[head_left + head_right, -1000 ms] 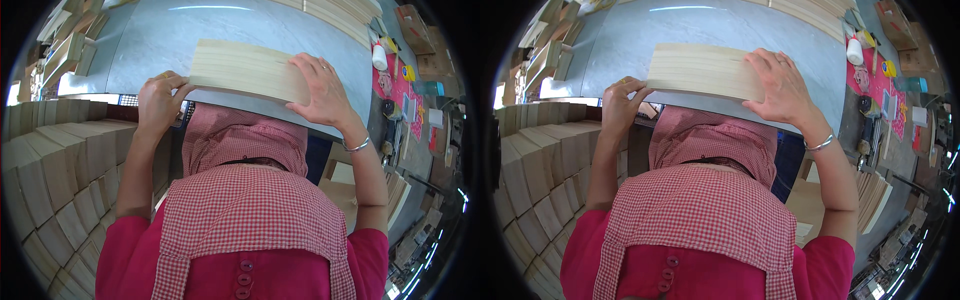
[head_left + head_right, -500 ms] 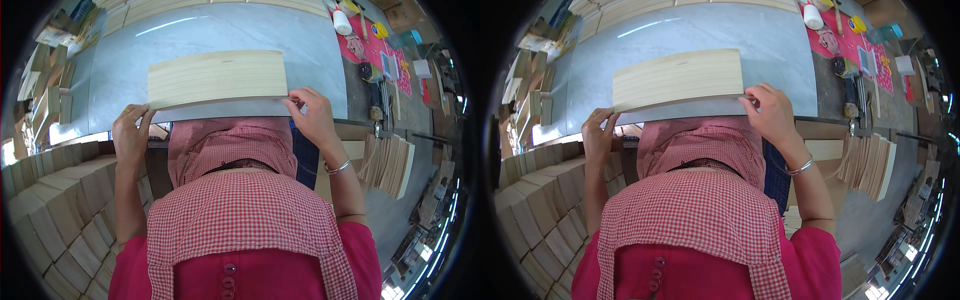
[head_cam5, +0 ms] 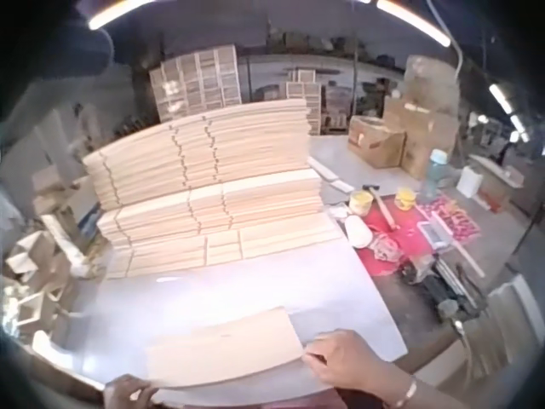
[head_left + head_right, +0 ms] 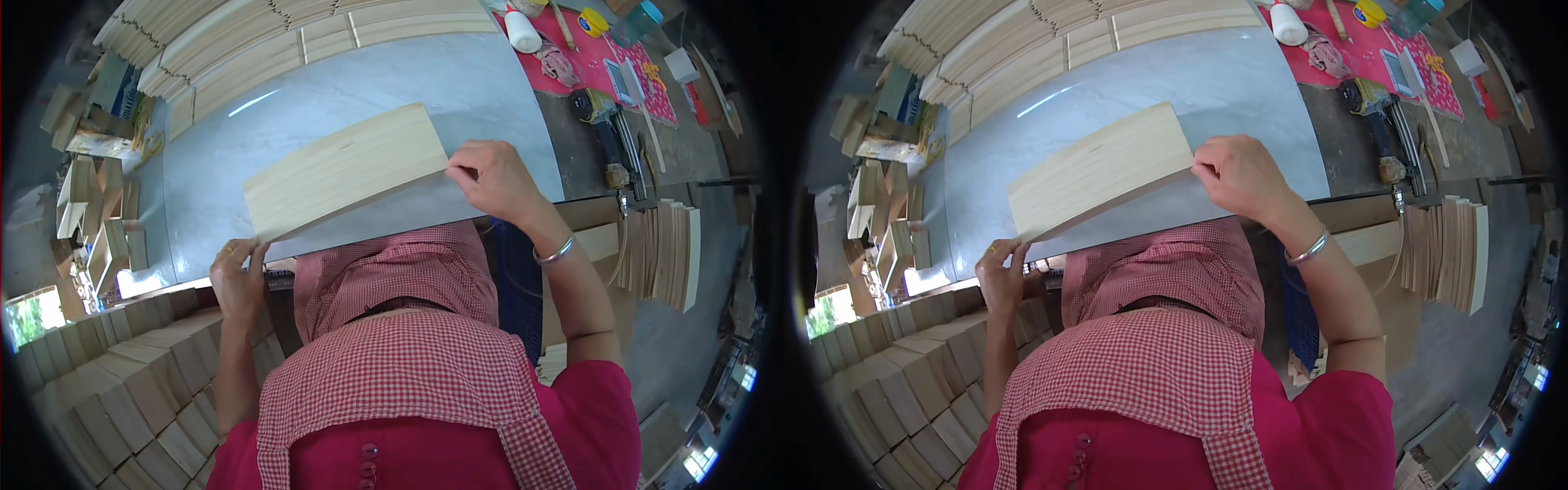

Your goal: The person assembles small rectangular wooden boxes by hand. They apply glue to the edges of wooden frames, attach side panels, and secure the joints using a pneumatic nail gun. The person also uses pliers to adjust nails and places the finished boxes into a stack.

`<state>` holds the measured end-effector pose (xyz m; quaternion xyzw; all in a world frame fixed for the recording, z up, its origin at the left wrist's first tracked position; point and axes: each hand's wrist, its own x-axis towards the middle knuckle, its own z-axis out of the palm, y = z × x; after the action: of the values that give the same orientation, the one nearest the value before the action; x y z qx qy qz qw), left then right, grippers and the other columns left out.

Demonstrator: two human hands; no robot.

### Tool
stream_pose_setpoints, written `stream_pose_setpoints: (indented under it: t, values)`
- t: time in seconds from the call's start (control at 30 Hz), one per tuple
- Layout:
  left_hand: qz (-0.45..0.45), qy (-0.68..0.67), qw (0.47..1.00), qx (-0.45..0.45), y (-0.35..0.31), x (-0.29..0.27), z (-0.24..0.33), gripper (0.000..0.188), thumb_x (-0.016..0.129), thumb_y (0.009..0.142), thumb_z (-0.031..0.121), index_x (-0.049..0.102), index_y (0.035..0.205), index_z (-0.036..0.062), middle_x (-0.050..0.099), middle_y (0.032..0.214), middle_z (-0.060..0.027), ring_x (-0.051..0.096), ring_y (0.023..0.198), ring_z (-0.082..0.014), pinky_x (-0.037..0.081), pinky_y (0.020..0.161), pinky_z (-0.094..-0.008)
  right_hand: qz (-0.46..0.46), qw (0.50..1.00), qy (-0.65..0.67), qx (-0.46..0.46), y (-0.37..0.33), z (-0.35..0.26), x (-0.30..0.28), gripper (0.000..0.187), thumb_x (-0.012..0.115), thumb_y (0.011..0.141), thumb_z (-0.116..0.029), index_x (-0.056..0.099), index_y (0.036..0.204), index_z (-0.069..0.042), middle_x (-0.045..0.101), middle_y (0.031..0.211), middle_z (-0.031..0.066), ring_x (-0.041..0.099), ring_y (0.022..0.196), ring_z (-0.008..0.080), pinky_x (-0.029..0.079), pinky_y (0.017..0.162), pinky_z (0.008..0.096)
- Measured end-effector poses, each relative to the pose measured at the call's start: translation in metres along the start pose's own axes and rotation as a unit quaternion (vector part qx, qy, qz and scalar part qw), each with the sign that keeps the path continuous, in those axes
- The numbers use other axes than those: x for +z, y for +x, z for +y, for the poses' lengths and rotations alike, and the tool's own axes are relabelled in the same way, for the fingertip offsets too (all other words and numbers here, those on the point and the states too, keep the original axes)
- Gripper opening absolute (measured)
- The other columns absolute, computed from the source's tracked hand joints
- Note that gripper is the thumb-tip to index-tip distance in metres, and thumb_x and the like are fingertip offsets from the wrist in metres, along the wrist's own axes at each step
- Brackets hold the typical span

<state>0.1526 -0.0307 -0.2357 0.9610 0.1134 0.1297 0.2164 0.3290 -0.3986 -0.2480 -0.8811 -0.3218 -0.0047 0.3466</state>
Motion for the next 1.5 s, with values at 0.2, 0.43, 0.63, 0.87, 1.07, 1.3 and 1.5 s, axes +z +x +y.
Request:
stream_pose_setpoints:
  t: [0.2, 0.43, 0.63, 0.87, 1.07, 1.3, 1.5]
  values:
    - [-0.063, 0.083, 0.995, -0.012, 0.005, -0.005, 0.008, 0.021, 0.078, 0.086, 0.018, 0.075, 0.097, 0.0002, 0.073, 0.09, -0.0156, 0.07, 0.08, -0.0307, 0.054, 0.072, -0.0393, -0.096, 0.995, -0.022, 0.014, 0.013, 0.008, -0.016, 0.012, 0.071, 0.084, -0.01, 0.07, 0.09, 0.0, 0.066, 0.08, 0.0139, 0.064, 0.073, 0.0312, 0.05, 0.068, 0.0381]
    - [-0.117, 0.152, 0.981, 0.041, 0.05, -0.031, 0.071, 0.037, 0.083, 0.08, 0.029, 0.067, 0.1, 0.0023, 0.071, 0.115, -0.0149, 0.068, 0.106, -0.0324, 0.051, 0.09, -0.0444, 0.227, 0.935, -0.253, 0.1, -0.038, 0.098, -0.092, 0.042, 0.073, 0.088, -0.026, 0.065, 0.12, 0.0, 0.066, 0.113, 0.0197, 0.061, 0.108, 0.0385, 0.049, 0.094, 0.0463]
    - [-0.027, 0.045, 0.952, 0.301, 0.096, 0.061, 0.127, 0.055, 0.087, 0.071, 0.044, 0.059, 0.1, 0.0072, 0.052, 0.144, -0.0197, 0.049, 0.132, -0.0416, 0.032, 0.115, -0.0578, 0.105, 0.866, -0.389, 0.296, -0.082, 0.192, -0.129, 0.069, 0.075, 0.087, -0.034, 0.048, 0.141, 0.001, 0.061, 0.121, 0.0298, 0.06, 0.113, 0.0473, 0.049, 0.096, 0.0524]
    - [-0.1, -0.045, 0.955, 0.276, 0.11, 0.1, 0.122, 0.061, 0.086, 0.069, 0.048, 0.058, 0.101, 0.0053, 0.059, 0.126, -0.0198, 0.056, 0.119, -0.0379, 0.037, 0.11, -0.0538, 0.062, 0.846, -0.386, 0.362, -0.066, 0.202, -0.15, 0.059, 0.073, 0.083, -0.024, 0.054, 0.133, 0.003, 0.07, 0.106, 0.0289, 0.069, 0.099, 0.0446, 0.054, 0.087, 0.0504]
    - [-0.067, -0.057, 0.957, 0.278, 0.106, 0.105, 0.114, 0.061, 0.086, 0.069, 0.047, 0.057, 0.103, 0.0059, 0.061, 0.119, -0.0155, 0.057, 0.115, -0.036, 0.04, 0.106, -0.0491, 0.095, 0.894, -0.175, 0.402, -0.038, 0.11, -0.172, 0.044, 0.082, 0.08, -0.029, 0.067, 0.106, 0.004, 0.07, 0.071, 0.0104, 0.066, 0.053, 0.0204, 0.054, 0.053, 0.0368]
    - [-0.066, -0.051, 0.96, 0.267, 0.106, 0.107, 0.115, 0.064, 0.086, 0.069, 0.047, 0.056, 0.108, 0.006, 0.061, 0.122, -0.0169, 0.057, 0.118, -0.0363, 0.04, 0.107, -0.0484, -0.019, 0.959, -0.026, 0.28, -0.026, -0.053, -0.131, 0.046, 0.087, 0.08, -0.024, 0.068, 0.112, 0.004, 0.075, 0.097, 0.0117, 0.071, 0.083, 0.0182, 0.056, 0.079, 0.0346]
    - [-0.035, -0.073, 0.96, 0.269, 0.106, 0.117, 0.113, 0.057, 0.086, 0.07, 0.043, 0.052, 0.101, 0.0083, 0.059, 0.114, -0.0115, 0.056, 0.115, -0.0352, 0.039, 0.106, -0.0481, -0.07, 0.95, -0.028, 0.304, -0.012, -0.086, -0.114, 0.051, 0.087, 0.081, -0.023, 0.066, 0.118, 0.004, 0.073, 0.111, 0.0141, 0.07, 0.1, 0.0199, 0.055, 0.09, 0.035]
